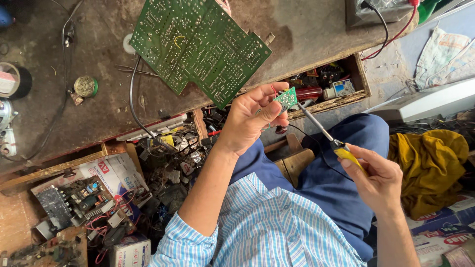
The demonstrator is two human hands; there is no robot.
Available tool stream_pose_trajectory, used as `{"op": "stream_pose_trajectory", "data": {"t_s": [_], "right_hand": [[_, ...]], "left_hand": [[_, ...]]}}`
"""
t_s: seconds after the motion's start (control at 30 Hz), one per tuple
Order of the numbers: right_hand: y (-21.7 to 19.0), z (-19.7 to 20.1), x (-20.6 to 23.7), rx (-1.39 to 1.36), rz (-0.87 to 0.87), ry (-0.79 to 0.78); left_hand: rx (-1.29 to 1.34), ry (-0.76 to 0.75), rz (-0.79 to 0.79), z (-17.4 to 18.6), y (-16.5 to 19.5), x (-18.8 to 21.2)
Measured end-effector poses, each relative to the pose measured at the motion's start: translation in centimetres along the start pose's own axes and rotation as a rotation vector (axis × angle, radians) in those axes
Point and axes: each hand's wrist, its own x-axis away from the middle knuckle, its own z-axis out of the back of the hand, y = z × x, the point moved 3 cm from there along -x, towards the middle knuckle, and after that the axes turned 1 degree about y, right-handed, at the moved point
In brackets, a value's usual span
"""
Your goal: The person sits at a cluttered electronics repair workbench and assembles a small green circuit board on their lap. They fit components and wires to the board by hand, then use a screwdriver and a soldering iron to work on the board's connections, setting the board down and picking it back up as they go.
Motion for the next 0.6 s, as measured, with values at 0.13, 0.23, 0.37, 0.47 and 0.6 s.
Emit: {"op": "stream_pose_trajectory", "data": {"t_s": [0.13,0.23,0.37,0.47,0.6], "right_hand": [[-0.04,-0.09,-0.01,0.028,0.007,0.001],[0.10,-0.11,0.00,0.001,0.003,-0.001],[0.22,-0.17,-0.11,-0.027,0.007,-0.009],[0.20,-0.16,-0.02,-0.037,0.009,-0.001],[0.35,-0.01,-0.10,0.040,0.013,0.037]], "left_hand": [[0.005,-0.009,0.009,-0.27,0.02,0.01],[-0.030,-0.014,-0.010,-0.40,0.08,0.04],[-0.097,-0.018,-0.053,-0.49,0.19,-0.11],[-0.144,-0.028,-0.074,-0.56,0.25,-0.12],[-0.190,-0.039,-0.098,-0.52,0.50,-0.36]]}}
